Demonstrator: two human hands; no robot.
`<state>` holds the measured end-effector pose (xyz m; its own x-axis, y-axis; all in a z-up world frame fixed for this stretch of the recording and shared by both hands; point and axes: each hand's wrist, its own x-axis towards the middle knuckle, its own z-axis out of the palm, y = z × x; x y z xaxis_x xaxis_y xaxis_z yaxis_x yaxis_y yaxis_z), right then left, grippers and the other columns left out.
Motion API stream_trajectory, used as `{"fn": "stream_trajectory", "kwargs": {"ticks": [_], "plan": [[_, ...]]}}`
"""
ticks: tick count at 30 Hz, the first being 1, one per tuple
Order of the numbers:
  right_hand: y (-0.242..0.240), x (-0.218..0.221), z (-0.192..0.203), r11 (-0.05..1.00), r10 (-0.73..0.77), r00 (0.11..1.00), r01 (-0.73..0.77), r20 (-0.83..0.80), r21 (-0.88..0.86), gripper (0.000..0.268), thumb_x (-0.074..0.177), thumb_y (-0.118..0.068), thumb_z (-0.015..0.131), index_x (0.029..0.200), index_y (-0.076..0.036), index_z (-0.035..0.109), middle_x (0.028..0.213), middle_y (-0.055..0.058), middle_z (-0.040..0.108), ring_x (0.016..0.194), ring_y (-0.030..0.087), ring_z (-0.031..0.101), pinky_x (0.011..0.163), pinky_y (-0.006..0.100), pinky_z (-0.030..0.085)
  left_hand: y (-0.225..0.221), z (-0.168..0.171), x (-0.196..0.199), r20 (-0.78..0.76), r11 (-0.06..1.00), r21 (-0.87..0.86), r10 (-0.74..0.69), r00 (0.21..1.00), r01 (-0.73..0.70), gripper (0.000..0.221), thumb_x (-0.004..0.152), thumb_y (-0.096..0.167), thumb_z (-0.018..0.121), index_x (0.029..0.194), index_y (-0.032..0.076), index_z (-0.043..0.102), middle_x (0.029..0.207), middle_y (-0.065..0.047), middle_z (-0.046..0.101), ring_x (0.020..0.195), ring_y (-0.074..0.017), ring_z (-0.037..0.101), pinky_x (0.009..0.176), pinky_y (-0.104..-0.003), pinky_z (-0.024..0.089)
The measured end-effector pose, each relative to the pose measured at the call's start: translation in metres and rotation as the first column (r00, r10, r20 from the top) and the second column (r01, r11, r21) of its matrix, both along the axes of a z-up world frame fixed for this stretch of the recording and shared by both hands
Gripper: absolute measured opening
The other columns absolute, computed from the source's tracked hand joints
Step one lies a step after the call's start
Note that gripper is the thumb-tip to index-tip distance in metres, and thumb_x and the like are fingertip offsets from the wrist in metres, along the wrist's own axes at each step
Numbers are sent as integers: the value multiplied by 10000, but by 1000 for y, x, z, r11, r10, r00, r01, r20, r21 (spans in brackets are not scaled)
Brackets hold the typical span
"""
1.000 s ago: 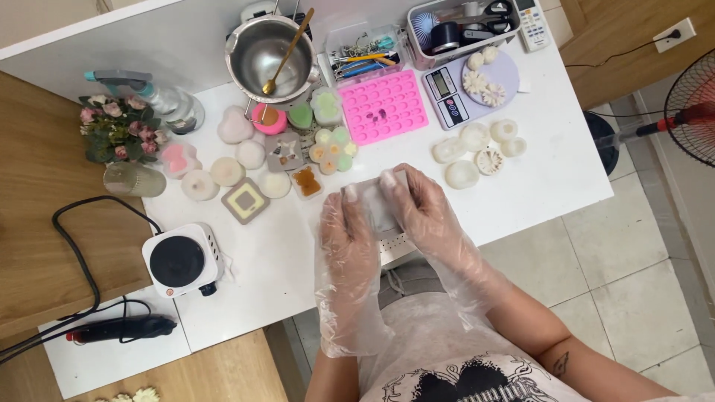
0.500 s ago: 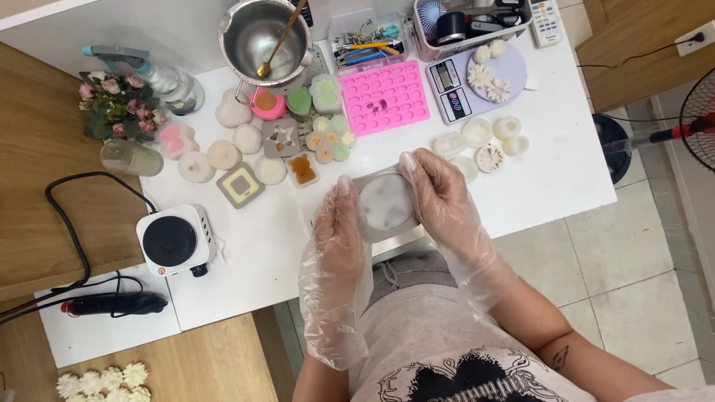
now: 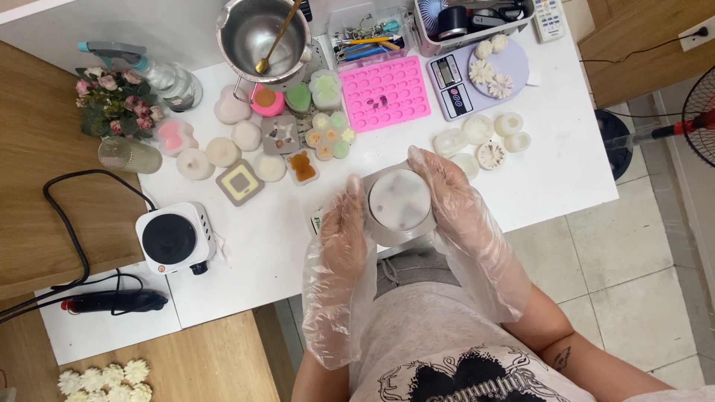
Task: Handling and organizing silicone molds and finished soap products on a production workbench.
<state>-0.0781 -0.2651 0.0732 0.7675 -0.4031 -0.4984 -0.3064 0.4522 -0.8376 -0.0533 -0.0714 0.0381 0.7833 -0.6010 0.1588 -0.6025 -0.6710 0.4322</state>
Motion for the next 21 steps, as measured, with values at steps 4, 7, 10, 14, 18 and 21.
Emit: {"fn": "stream_trajectory", "kwargs": {"ticks": [4, 7, 10, 14, 18, 21], "plan": [[6, 4, 6, 999, -34, 999, 35, -32, 8, 651, 943, -387, 667, 1395, 58, 521, 1247, 76, 683, 1164, 117, 642, 976, 242, 519, -4, 14, 1, 220, 973, 231, -29, 975, -23, 581, 1013, -48, 503, 1578, 1, 374, 1577, -100, 486, 1391, -210, 535, 1169, -273, 447], [10, 5, 9, 999, -47, 999, 48, -27, 3, 677, 941, -407, 668, 1403, 61, 509, 1246, 74, 673, 1166, 117, 634, 981, 246, 516, -9, 35, -2, 185, 972, 228, 16, 983, -58, 615, 993, -50, 526, 1578, 6, 344, 1502, -170, 526, 1315, -265, 587, 1062, -307, 514], [15, 9, 14, 999, -41, 998, 40, -40, -27, 677, 950, -415, 652, 1407, 64, 511, 1227, 86, 669, 1150, 123, 628, 976, 250, 513, -13, 61, -3, -196, 973, -171, 120, 973, -154, 684, 956, -47, 529, 1595, 53, 306, 1396, -211, 578, 1237, -331, 617, 958, -360, 565], [23, 10, 22, 969, -2, 996, -21, -92, -245, 603, 1007, -420, 588, 1381, 49, 521, 1111, 38, 661, 1028, 79, 601, 885, 227, 495, -18, 80, -1, -436, 934, -184, 200, 877, -305, 644, 983, -38, 482, 1590, 59, 293, 1378, -216, 581, 1189, -324, 643, 941, -369, 573], [34, 13, 31, 930, 58, 994, -86, -89, -357, 528, 1104, -425, 483, 1267, 61, 608, 793, 29, 484, 661, 100, 414, 585, 272, 391, -17, 12, -30, -421, 903, -246, 227, 878, -352, 506, 1069, -1, 369, 1568, -20, 291, 1470, -250, 524, 1345, -322, 611, 983, -328, 548], [39, 7, 31, 909, 143, 989, -150, -47, -388, 471, 1092, -397, 447, 1249, 29, 575, 704, 15, 468, 599, 87, 453, 560, 251, 418, -28, 40, -20, -310, 937, -124, 277, 909, -328, 618, 1034, 41, 372, 1611, -78, 185, 1553, -253, 466, 1328, -302, 555, 951, -321, 512]]}}
